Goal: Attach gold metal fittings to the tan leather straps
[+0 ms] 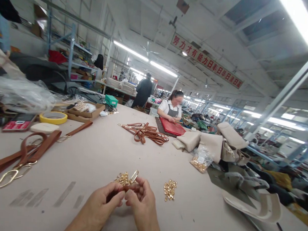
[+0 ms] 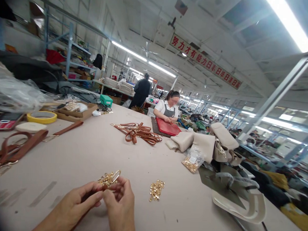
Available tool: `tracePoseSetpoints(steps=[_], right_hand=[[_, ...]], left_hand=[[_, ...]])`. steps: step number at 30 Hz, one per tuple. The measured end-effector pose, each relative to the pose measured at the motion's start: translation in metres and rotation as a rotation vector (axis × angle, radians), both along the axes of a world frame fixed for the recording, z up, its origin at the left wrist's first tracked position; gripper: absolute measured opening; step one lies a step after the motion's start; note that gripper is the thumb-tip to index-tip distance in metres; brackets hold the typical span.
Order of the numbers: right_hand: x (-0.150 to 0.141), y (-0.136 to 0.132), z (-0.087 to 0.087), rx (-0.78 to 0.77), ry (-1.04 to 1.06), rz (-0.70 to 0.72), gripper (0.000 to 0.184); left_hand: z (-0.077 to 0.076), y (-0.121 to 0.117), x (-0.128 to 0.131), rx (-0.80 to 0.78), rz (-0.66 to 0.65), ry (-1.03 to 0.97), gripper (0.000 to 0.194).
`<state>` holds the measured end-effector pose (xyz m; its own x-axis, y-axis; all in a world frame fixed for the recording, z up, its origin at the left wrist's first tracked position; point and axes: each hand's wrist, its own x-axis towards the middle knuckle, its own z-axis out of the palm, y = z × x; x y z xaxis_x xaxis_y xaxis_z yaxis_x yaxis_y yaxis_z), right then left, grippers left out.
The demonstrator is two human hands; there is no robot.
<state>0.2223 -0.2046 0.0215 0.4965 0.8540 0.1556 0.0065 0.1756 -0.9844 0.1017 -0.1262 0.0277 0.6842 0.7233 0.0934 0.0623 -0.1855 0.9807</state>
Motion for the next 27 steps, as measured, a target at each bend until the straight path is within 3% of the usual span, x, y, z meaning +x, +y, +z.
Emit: tracePoseSetpoints(steps=[3, 7, 14, 18, 21, 23, 26, 27], right_hand=[[-0.007, 0.0, 0.014, 0.005, -0.043, 0.218, 0.015], [-0.009, 0.001, 0.02, 0.006, -0.021, 0.268, 0.021], [0.003, -0.002, -0.006, -0.098, 0.0, 0.222, 0.036], [0.014, 0.001, -0.024, -0.13, 0.122, 0.188, 0.041], [0.02, 0.0, -0.027, -0.118, 0.142, 0.228, 0.04], [0.026, -0.003, -0.023, -0.098, 0.097, 0.189, 0.036], [0.035, -0.02, -0.009, -0.036, 0.049, -0.019, 0.031], [0.039, -0.03, -0.003, 0.002, 0.055, -0.09, 0.031]], left_hand=[[0.003, -0.004, -0.001, 0.035, -0.036, -0.041, 0.025], [-0.002, -0.008, 0.002, 0.065, 0.009, -0.065, 0.024], [-0.001, -0.018, 0.001, 0.2, 0.133, -0.037, 0.013], [0.011, -0.023, -0.004, 0.182, 0.065, -0.108, 0.021], [0.018, -0.023, -0.006, 0.195, -0.007, -0.124, 0.025], [0.023, -0.011, -0.01, 0.313, 0.052, -0.003, 0.026], [0.038, 0.019, -0.033, 0.684, 0.338, 0.407, 0.031], [0.045, 0.029, -0.045, 0.713, 0.401, 0.486, 0.036]])
